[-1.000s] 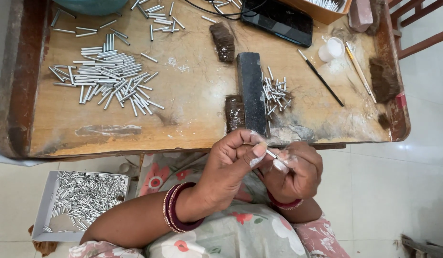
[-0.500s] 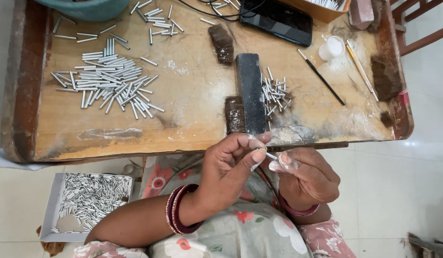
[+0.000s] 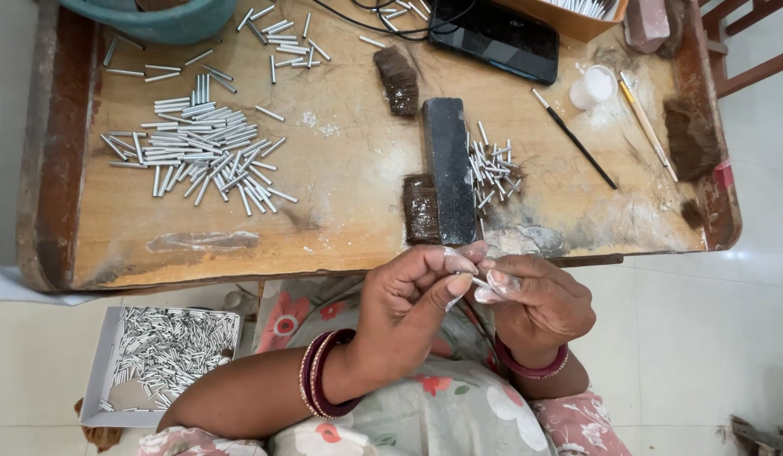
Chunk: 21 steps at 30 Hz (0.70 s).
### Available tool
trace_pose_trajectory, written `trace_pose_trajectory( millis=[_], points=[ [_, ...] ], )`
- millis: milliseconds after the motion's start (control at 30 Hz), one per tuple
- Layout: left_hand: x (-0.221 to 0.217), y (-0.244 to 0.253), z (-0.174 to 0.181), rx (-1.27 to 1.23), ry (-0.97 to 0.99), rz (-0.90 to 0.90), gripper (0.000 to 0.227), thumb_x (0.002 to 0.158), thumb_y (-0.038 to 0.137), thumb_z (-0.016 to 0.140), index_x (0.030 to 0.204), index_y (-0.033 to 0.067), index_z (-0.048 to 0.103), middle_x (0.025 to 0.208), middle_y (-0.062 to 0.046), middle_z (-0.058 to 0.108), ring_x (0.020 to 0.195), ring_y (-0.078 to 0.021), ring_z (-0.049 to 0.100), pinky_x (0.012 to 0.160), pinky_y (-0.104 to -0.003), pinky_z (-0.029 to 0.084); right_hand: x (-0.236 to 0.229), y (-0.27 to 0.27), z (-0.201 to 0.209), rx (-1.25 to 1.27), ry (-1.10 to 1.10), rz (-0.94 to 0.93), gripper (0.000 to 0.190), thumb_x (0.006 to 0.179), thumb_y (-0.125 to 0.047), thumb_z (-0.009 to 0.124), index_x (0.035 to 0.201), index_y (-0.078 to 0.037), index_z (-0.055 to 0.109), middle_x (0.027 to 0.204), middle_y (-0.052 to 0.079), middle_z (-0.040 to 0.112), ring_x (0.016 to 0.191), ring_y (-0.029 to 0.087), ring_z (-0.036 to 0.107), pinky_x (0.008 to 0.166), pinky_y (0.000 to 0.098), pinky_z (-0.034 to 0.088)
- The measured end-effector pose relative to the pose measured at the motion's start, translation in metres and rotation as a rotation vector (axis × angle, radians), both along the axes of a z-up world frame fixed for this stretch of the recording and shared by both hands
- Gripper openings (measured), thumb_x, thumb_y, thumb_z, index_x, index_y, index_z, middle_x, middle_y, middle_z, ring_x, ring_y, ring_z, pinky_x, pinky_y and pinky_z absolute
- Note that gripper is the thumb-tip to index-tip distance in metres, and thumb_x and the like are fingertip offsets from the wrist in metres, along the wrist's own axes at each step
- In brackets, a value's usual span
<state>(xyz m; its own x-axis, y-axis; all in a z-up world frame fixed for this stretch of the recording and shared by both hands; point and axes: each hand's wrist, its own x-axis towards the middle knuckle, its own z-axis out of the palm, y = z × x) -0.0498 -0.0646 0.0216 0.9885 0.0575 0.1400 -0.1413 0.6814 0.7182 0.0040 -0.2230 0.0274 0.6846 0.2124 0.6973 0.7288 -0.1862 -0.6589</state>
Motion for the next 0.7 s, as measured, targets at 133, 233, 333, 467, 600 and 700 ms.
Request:
trace_pose_trajectory(
  millis=[133,233,333,467,600,700],
  points=[
    [0.001,0.001,-0.013,0.080,-0.068,0.056,0.015,0.109,0.006,0.065,0.119,-0.0052,0.067,0.120,-0.014,0.075,0.127,-0.0203,0.068,0.112,-0.034,0.054,0.005,0.001,0.006,-0.053,-0.079,-0.002,0.017,0.086,0.003,0.082,0.096,-0.002,0.069,0.091,0.018,0.073,0.083,0.021,0.075,0.066,0.0244,0.061],
    [0.009,0.018,-0.006,0.437,-0.154,0.244,0.014,0.107,0.007,0.072,0.118,-0.0013,0.071,0.120,-0.018,0.077,0.127,-0.0240,0.070,0.112,-0.035,0.055,0.027,-0.003,0.002,-0.153,-0.096,0.027,0.017,0.087,-0.002,0.082,0.096,-0.003,0.068,0.091,0.018,0.073,0.084,0.023,0.075,0.068,0.0252,0.060],
    [0.022,0.046,0.013,0.880,-0.227,0.505,0.039,0.103,0.006,0.074,0.139,0.0035,0.057,0.154,-0.026,0.052,0.149,-0.0332,0.052,0.123,-0.039,0.044,0.049,-0.008,-0.002,-0.315,-0.114,-0.176,0.006,0.103,-0.005,0.074,0.104,-0.002,0.069,0.106,0.016,0.075,0.100,0.026,0.077,0.084,0.0333,0.063],
    [0.038,0.062,0.014,1.333,-0.235,0.397,0.095,0.078,0.019,0.086,0.156,0.0056,0.034,0.164,-0.034,0.019,0.155,-0.0519,0.023,0.126,-0.051,0.028,0.056,-0.006,0.007,-0.429,-0.021,-0.172,0.022,0.096,-0.012,0.080,0.112,0.000,0.071,0.127,0.020,0.069,0.116,0.031,0.069,0.098,0.0391,0.057],
    [0.043,0.049,0.006,1.281,-0.221,0.411,0.094,0.082,0.007,0.078,0.161,0.0076,0.028,0.170,-0.028,0.017,0.162,-0.0467,0.018,0.135,-0.051,0.023,0.045,-0.003,0.003,-0.421,0.158,0.000,0.022,0.090,-0.011,0.082,0.106,-0.002,0.072,0.124,0.018,0.071,0.111,0.028,0.072,0.094,0.0354,0.057],
    [0.038,0.020,-0.026,0.588,-0.279,0.304,0.084,0.100,0.014,0.067,0.163,0.0057,0.011,0.173,-0.024,0.004,0.164,-0.0353,0.014,0.134,-0.040,0.022,0.045,0.001,0.005,-0.414,0.225,-0.050,0.020,0.087,-0.010,0.084,0.101,-0.003,0.072,0.124,0.016,0.072,0.108,0.024,0.073,0.091,0.0325,0.057]
  ],
)
